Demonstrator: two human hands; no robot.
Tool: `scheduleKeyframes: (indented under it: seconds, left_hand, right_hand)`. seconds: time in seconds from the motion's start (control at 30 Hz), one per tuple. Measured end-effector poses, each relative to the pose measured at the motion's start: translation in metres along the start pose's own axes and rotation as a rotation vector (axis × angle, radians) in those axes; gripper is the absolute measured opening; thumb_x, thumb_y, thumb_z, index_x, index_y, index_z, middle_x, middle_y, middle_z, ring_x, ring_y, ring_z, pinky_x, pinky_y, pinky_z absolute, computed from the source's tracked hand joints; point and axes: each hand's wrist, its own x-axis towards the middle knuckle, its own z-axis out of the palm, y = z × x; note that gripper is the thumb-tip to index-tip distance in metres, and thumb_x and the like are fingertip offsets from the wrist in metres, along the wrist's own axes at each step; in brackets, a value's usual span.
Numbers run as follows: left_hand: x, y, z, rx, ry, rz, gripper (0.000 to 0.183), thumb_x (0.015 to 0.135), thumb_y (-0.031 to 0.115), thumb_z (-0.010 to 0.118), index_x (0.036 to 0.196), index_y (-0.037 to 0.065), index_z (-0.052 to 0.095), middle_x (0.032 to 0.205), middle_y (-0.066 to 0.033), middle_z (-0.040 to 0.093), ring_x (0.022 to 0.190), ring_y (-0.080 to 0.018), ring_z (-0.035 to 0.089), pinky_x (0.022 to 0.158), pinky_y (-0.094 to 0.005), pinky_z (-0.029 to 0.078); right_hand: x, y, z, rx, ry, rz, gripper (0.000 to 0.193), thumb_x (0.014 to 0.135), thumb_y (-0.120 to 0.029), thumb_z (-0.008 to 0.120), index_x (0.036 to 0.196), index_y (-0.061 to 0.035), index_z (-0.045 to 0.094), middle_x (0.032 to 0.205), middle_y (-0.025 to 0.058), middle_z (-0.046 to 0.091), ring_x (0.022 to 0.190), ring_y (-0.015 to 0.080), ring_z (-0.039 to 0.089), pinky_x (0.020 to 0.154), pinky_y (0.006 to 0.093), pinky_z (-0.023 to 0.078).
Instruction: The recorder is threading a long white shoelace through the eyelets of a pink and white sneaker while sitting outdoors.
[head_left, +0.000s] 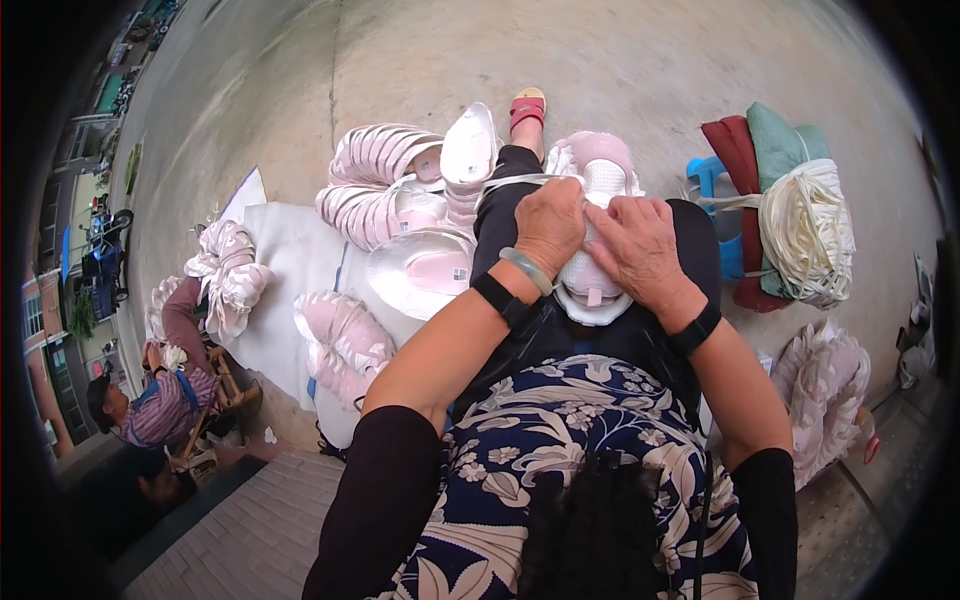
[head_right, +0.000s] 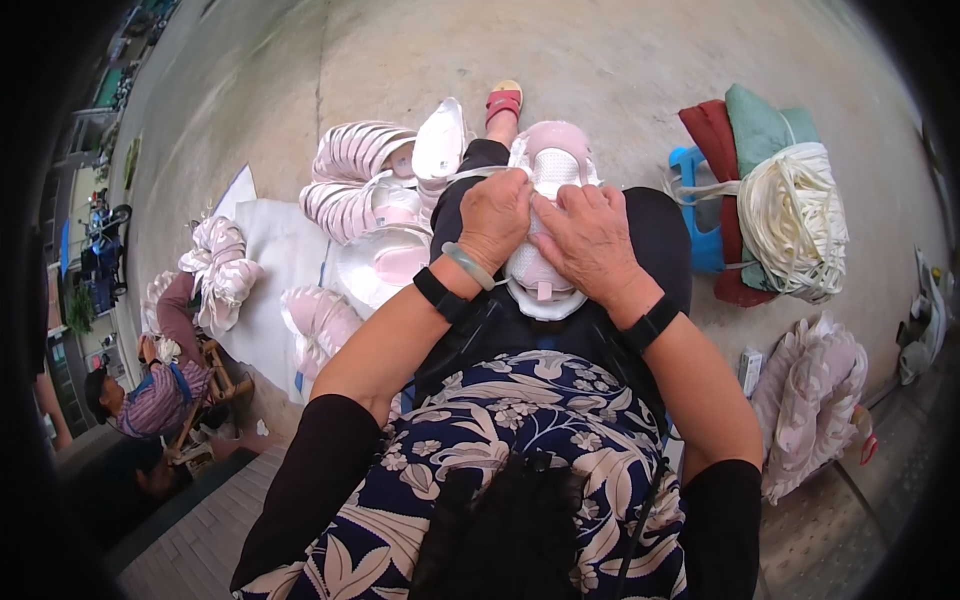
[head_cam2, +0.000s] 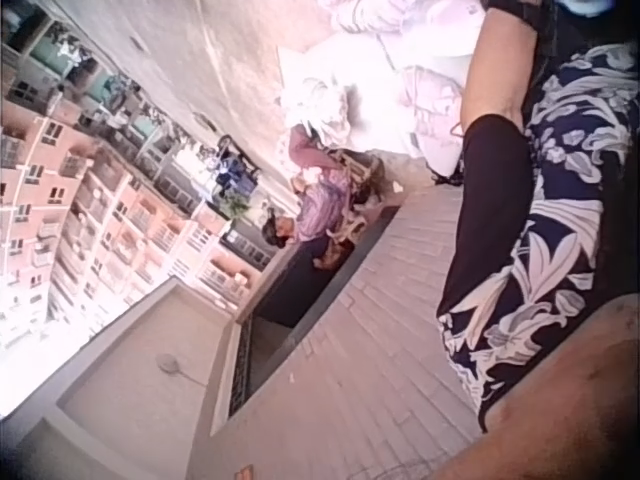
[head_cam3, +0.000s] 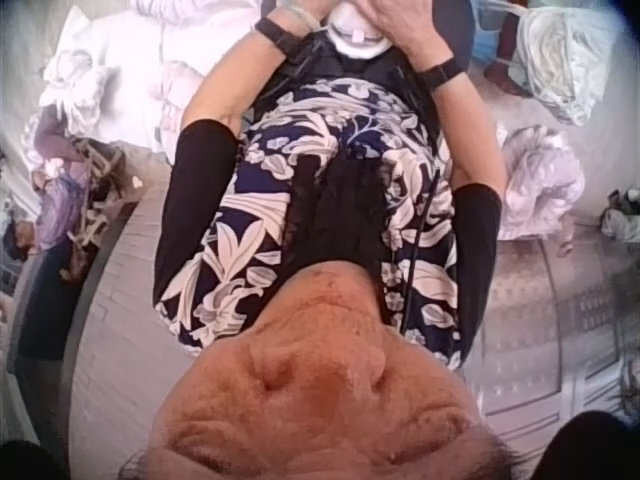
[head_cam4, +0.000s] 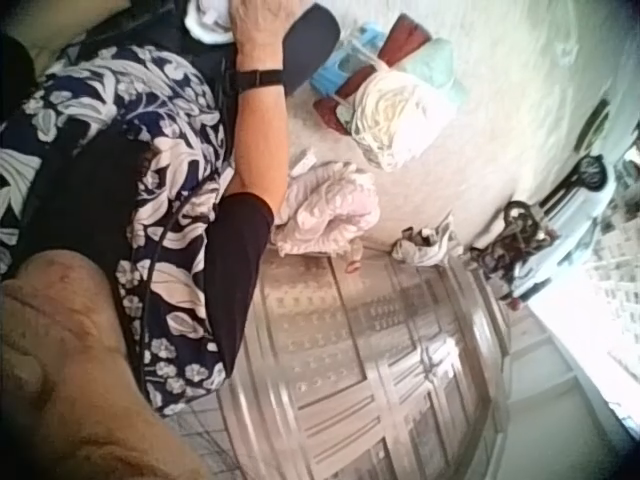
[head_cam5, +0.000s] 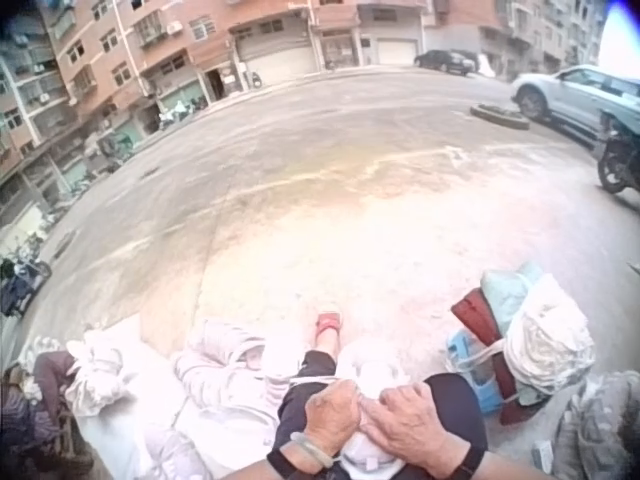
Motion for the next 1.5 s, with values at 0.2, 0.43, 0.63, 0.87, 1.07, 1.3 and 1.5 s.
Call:
scheduleKeyframes:
  seconds: [0.2, 0.43, 0.63, 0.87, 1.07, 1.3, 1.5]
  left_hand:
    - [-0.001, -0.002, -0.026, -0.151, -0.281, 0.088, 0.02, 0.079, 0.013, 0.056, 0.094, 0.001, 0.053, 0.087, -0.02, 0.057, 0.084, -0.0378, 0.057, 0.072, -0.043, 0.046]
    - [0.0, 0.017, -0.035, 0.138, -0.463, 0.105, 0.024, 0.073, 0.011, 0.059, 0.091, -0.002, 0.05, 0.089, -0.0211, 0.057, 0.082, -0.037, 0.059, 0.07, -0.0439, 0.048]
    - [0.004, 0.015, -0.024, 0.238, -0.445, 0.162, 0.021, 0.075, 0.012, 0.059, 0.088, -0.001, 0.05, 0.085, -0.022, 0.058, 0.08, -0.0361, 0.061, 0.068, -0.045, 0.048]
    - [-0.002, 0.013, -0.018, 0.179, -0.349, -0.03, 0.017, 0.076, 0.009, 0.053, 0.088, 0.0, 0.047, 0.079, -0.0234, 0.058, 0.075, -0.0409, 0.058, 0.066, -0.0482, 0.046]
    - [-0.016, 0.01, -0.027, 0.038, -0.237, 0.054, 0.021, 0.072, 0.007, 0.055, 0.091, 0.0, 0.047, 0.078, -0.0209, 0.056, 0.075, -0.0391, 0.057, 0.066, -0.0471, 0.045]
    - [-0.016, 0.017, -0.017, 0.134, -0.22, 0.096, 0.022, 0.074, 0.008, 0.056, 0.095, 0.004, 0.05, 0.079, -0.015, 0.056, 0.074, -0.0326, 0.058, 0.062, -0.0423, 0.047]
    - [-0.015, 0.016, -0.006, 0.196, -0.185, 0.031, 0.021, 0.076, 0.01, 0.056, 0.094, 0.003, 0.05, 0.079, -0.0149, 0.056, 0.074, -0.0307, 0.059, 0.061, -0.0415, 0.049]
  right_hand:
    - [-0.004, 0.004, -0.001, 0.036, -0.004, -0.001, 0.039, 0.072, -0.025, 0.066, 0.108, -0.0115, 0.058, 0.09, 0.0059, 0.051, 0.087, 0.0225, 0.05, 0.081, 0.0402, 0.034]
    - [-0.003, 0.003, -0.002, 0.022, -0.024, -0.015, 0.039, 0.072, -0.026, 0.066, 0.108, -0.0115, 0.058, 0.09, 0.0057, 0.051, 0.085, 0.0226, 0.05, 0.081, 0.0407, 0.034]
    - [-0.001, 0.002, 0.002, 0.052, -0.008, -0.016, 0.034, 0.072, -0.026, 0.065, 0.102, -0.0123, 0.057, 0.085, 0.0057, 0.05, 0.084, 0.0228, 0.051, 0.081, 0.0427, 0.034]
    - [0.006, -0.002, 0.0, 0.072, -0.015, 0.103, 0.027, 0.07, -0.021, 0.062, 0.096, -0.0134, 0.06, 0.081, 0.0062, 0.052, 0.083, 0.0237, 0.052, 0.084, 0.0467, 0.033]
    - [0.013, -0.006, 0.012, 0.094, 0.06, 0.181, 0.021, 0.069, -0.022, 0.066, 0.088, -0.0148, 0.06, 0.08, 0.0053, 0.053, 0.085, 0.0239, 0.053, 0.086, 0.049, 0.032]
    - [0.023, -0.003, 0.012, 0.103, -0.033, 0.264, 0.019, 0.07, -0.021, 0.068, 0.086, -0.016, 0.058, 0.078, 0.0033, 0.057, 0.082, 0.0242, 0.057, 0.085, 0.0497, 0.032]
    - [0.03, -0.002, 0.017, 0.189, -0.139, 0.388, 0.018, 0.071, -0.018, 0.066, 0.086, -0.0149, 0.057, 0.08, 0.0053, 0.059, 0.083, 0.0252, 0.058, 0.082, 0.0473, 0.033]
